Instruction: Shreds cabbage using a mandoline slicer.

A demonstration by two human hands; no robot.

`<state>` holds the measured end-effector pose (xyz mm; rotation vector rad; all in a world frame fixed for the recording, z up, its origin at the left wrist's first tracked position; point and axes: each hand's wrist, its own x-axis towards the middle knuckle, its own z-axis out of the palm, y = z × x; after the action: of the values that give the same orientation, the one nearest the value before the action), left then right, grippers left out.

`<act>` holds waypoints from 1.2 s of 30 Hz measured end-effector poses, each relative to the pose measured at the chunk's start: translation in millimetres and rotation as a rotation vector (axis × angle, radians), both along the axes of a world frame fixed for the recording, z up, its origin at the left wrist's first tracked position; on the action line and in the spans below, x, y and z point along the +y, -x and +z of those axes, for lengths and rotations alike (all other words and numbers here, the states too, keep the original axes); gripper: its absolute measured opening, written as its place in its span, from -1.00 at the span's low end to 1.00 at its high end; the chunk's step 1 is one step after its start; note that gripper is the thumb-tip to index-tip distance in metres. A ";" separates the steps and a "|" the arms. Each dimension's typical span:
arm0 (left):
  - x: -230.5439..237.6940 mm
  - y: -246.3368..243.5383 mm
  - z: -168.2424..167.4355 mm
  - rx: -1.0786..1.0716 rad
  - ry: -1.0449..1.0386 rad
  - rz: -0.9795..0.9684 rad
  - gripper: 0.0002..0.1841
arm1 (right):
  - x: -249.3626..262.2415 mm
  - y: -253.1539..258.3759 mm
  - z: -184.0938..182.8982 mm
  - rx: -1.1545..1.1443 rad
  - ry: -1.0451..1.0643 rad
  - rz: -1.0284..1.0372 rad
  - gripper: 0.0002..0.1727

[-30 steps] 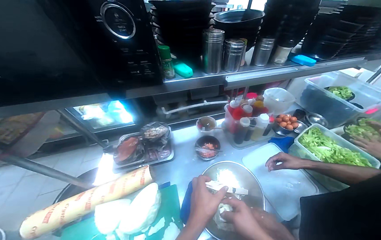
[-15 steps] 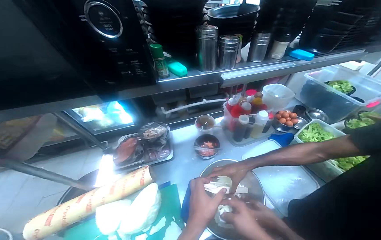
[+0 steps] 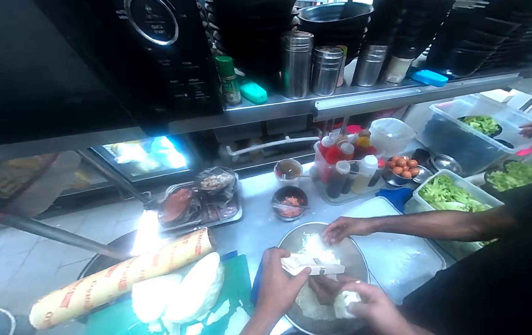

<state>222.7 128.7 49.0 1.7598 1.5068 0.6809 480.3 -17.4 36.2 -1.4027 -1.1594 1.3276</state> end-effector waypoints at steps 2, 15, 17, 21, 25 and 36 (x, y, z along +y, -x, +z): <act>-2.0 8.2 -2.0 -0.014 -0.017 -0.006 -0.22 | -7.4 -13.0 -6.4 0.326 0.132 -0.055 -0.64; -26.0 12.7 -3.2 -0.195 -0.235 -0.229 0.03 | 24.8 -4.8 35.2 0.163 -0.128 -0.189 -0.65; -25.8 5.9 0.4 -0.252 -0.214 -0.242 0.13 | 43.2 2.8 28.1 -0.043 -0.147 -0.259 -0.68; -26.1 -7.0 -3.3 -0.367 -0.214 -0.255 0.24 | 68.9 17.1 -4.6 -0.501 -0.209 -0.220 -0.75; -27.7 -13.2 -1.1 -0.400 -0.211 -0.306 0.24 | 73.8 28.5 -3.9 -0.743 -0.231 -0.102 -0.73; -24.4 -28.8 -8.4 -0.459 -0.223 -0.361 0.15 | 75.8 21.1 -12.2 -0.867 -0.230 0.077 -0.67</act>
<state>251.4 104.3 40.7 1.8150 0.8060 1.0061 459.2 58.4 24.0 -1.8222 -1.8617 0.5709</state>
